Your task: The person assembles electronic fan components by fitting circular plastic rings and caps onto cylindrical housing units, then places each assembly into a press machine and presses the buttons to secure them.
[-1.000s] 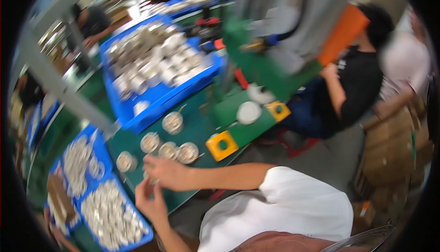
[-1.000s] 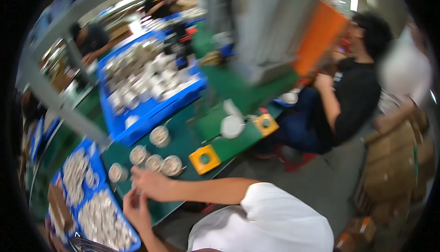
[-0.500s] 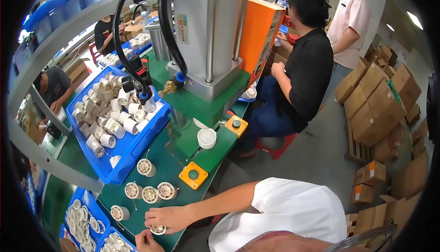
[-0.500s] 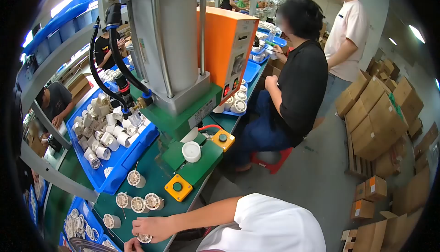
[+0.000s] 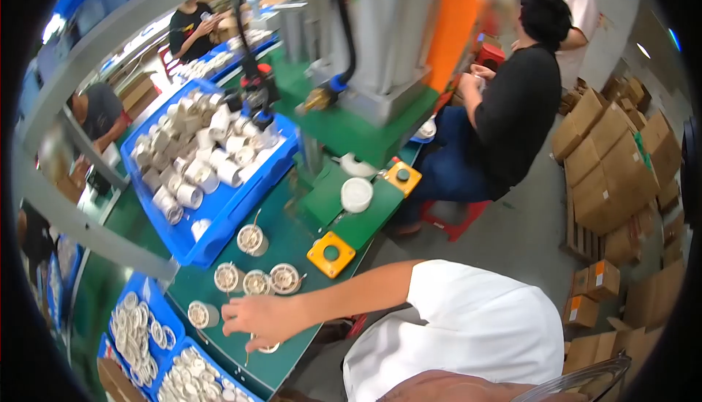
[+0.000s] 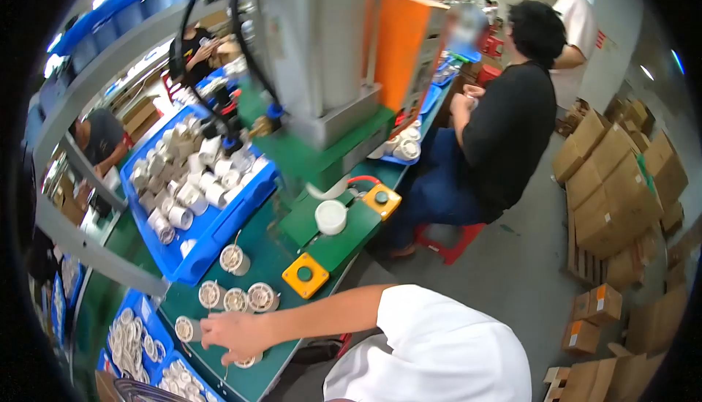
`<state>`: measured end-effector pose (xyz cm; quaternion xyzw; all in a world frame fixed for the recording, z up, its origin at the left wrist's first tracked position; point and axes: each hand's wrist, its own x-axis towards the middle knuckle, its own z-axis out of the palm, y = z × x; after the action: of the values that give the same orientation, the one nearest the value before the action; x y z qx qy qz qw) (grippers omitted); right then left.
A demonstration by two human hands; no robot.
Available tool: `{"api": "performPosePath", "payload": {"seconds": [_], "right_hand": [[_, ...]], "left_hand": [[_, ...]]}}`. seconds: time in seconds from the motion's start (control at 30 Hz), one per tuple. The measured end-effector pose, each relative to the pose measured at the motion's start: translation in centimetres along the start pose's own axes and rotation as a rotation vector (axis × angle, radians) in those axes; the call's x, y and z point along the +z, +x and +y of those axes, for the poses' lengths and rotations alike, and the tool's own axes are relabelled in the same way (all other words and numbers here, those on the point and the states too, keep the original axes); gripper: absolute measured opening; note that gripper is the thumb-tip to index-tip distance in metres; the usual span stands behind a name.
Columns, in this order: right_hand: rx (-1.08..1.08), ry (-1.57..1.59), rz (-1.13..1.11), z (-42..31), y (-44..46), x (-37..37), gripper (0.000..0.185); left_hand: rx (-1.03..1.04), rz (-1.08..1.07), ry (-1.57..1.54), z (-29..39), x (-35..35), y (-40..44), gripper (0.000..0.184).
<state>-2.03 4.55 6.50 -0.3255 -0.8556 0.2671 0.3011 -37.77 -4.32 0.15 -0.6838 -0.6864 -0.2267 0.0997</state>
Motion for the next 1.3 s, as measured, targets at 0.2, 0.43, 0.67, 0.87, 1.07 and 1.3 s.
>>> {"api": "performPosePath", "payload": {"seconds": [0.2,0.43,0.67,0.87,1.07,1.3], "right_hand": [[-0.014,-0.04,-0.055,-1.3,5.9,-1.4,0.037],[0.042,-0.154,-0.048,-0.6,14.8,0.8,0.027],[-0.087,-0.124,-0.163,2.9,23.5,9.5,0.026],[-0.101,-0.309,-0.17,4.5,25.1,13.0,0.018],[-0.07,-0.291,-0.17,5.1,23.9,10.8,0.008],[-0.03,-0.192,-0.176,6.2,23.5,10.7,0.035]], "left_hand": [[-0.383,0.008,-0.241,3.7,-1.7,-1.1,0.023],[-0.427,0.123,-0.264,4.3,-1.9,0.1,0.021],[-0.384,0.182,-0.254,4.0,-1.9,0.5,0.021],[-0.367,0.187,-0.386,3.8,-2.3,1.0,0.019],[-0.522,0.166,-0.605,3.8,-2.9,1.7,0.017],[-0.427,0.255,-0.593,3.4,-2.0,1.9,0.019]]}}
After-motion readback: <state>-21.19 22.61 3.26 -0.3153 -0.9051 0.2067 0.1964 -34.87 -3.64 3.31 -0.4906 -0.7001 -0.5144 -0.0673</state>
